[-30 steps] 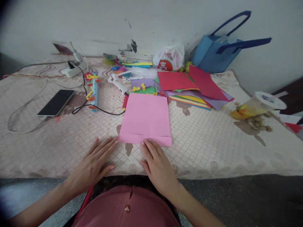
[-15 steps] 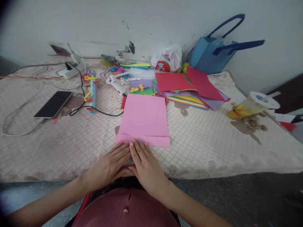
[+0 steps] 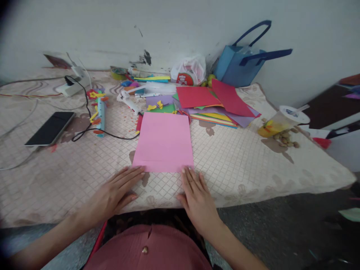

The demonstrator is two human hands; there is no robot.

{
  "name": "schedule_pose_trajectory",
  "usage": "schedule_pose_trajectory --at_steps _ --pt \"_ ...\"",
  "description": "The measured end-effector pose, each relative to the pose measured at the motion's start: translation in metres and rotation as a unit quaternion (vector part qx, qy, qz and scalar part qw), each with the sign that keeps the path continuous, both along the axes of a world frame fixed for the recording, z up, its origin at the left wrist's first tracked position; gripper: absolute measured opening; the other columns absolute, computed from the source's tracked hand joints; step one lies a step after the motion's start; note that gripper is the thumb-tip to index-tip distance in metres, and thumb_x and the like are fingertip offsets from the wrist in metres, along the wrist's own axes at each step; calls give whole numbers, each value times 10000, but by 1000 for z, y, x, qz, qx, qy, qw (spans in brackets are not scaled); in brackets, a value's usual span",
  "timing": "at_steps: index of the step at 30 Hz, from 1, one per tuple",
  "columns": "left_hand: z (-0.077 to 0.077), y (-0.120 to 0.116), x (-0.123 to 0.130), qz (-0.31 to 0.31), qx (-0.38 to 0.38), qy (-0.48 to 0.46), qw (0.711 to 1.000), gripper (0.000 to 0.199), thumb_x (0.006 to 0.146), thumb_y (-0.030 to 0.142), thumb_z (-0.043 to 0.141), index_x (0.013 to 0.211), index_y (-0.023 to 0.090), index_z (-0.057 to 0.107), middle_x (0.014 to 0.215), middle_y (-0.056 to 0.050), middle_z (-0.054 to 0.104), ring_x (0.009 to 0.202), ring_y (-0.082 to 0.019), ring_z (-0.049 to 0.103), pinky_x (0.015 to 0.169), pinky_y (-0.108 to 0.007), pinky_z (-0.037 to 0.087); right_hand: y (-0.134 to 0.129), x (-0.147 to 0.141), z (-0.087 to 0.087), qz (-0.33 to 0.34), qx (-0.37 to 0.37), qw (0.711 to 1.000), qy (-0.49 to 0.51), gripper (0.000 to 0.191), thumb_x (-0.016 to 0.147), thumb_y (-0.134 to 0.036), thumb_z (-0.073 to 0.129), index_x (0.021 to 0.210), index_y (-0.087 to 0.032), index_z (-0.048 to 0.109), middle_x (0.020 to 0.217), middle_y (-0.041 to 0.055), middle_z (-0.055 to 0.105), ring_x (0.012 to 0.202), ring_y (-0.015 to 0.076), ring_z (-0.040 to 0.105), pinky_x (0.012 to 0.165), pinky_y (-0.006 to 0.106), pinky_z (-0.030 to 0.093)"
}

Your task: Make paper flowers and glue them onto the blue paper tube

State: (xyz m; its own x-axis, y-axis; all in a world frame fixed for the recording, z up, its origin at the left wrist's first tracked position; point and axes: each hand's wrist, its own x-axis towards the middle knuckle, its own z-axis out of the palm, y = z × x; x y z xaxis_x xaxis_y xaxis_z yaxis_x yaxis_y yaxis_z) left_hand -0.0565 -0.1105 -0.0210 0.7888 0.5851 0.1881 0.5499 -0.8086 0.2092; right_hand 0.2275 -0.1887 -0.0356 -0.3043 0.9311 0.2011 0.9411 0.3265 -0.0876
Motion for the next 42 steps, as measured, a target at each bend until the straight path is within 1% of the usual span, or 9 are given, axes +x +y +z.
schedule_pose_trajectory --at_steps 6,13,16,18,21,24,29,37,42 --pt "-1 -1 -8 17 4 5 1000 561 905 325 470 1420 197 290 1460 -79 364 1339 -224 351 1102 -473 314 -12 19 -7 -32 19 999 11 646 941 -294 383 1485 -160 61 1463 120 356 1344 263 327 1072 536 314" --pt "4 -2 -5 21 11 5 1000 557 909 326 463 1412 161 289 1430 -110 408 1324 -225 372 1102 -485 301 -3 22 -4 -31 19 999 39 600 918 -295 433 1466 -207 206 1397 100 445 1282 277 396 1066 550 312" --pt "6 -6 11 37 27 -16 999 483 913 278 455 1364 133 365 1412 -127 428 1331 -238 358 1113 -505 266 5 13 4 -25 35 997 67 536 915 -267 439 1428 -183 307 1353 123 470 1278 276 393 1064 547 322" --pt "7 -9 28 16 39 -41 998 420 916 240 444 1315 109 421 1397 -133 447 1345 -234 335 1120 -489 265 10 3 9 8 41 996 82 522 920 -236 429 1423 -169 308 1377 123 448 1319 257 343 1083 527 312" --pt "7 -12 52 -35 12 -33 999 473 919 264 440 1365 131 359 1410 -116 436 1342 -215 344 1112 -445 303 16 -16 10 72 8 995 72 555 923 -240 422 1444 -146 254 1454 112 369 1378 240 243 1096 503 310" --pt "5 -12 61 -37 1 -26 999 519 914 342 447 1370 119 344 1399 -128 448 1320 -227 382 1106 -453 310 18 -26 5 77 -12 996 42 593 918 -275 431 1452 -113 231 1499 127 281 1398 257 183 1085 502 329" --pt "3 -10 41 -21 2 -17 1000 476 913 317 456 1352 150 376 1414 -106 433 1318 -216 386 1104 -451 320 12 -16 0 44 -7 999 24 580 929 -262 406 1461 -140 210 1486 109 311 1380 245 248 1078 491 344" --pt "-2 -11 -8 69 7 -33 997 512 901 305 471 1376 154 354 1414 -118 429 1300 -237 409 1094 -479 330 -6 22 -8 -9 31 999 20 569 942 -224 364 1473 -190 161 1458 85 372 1344 228 333 1069 515 345" --pt "-3 -14 -18 85 18 -8 996 525 906 294 460 1399 178 323 1433 -100 405 1306 -229 403 1102 -493 304 -6 24 -19 -7 65 998 22 576 929 -234 393 1468 -198 192 1445 79 397 1332 234 353 1062 510 353"
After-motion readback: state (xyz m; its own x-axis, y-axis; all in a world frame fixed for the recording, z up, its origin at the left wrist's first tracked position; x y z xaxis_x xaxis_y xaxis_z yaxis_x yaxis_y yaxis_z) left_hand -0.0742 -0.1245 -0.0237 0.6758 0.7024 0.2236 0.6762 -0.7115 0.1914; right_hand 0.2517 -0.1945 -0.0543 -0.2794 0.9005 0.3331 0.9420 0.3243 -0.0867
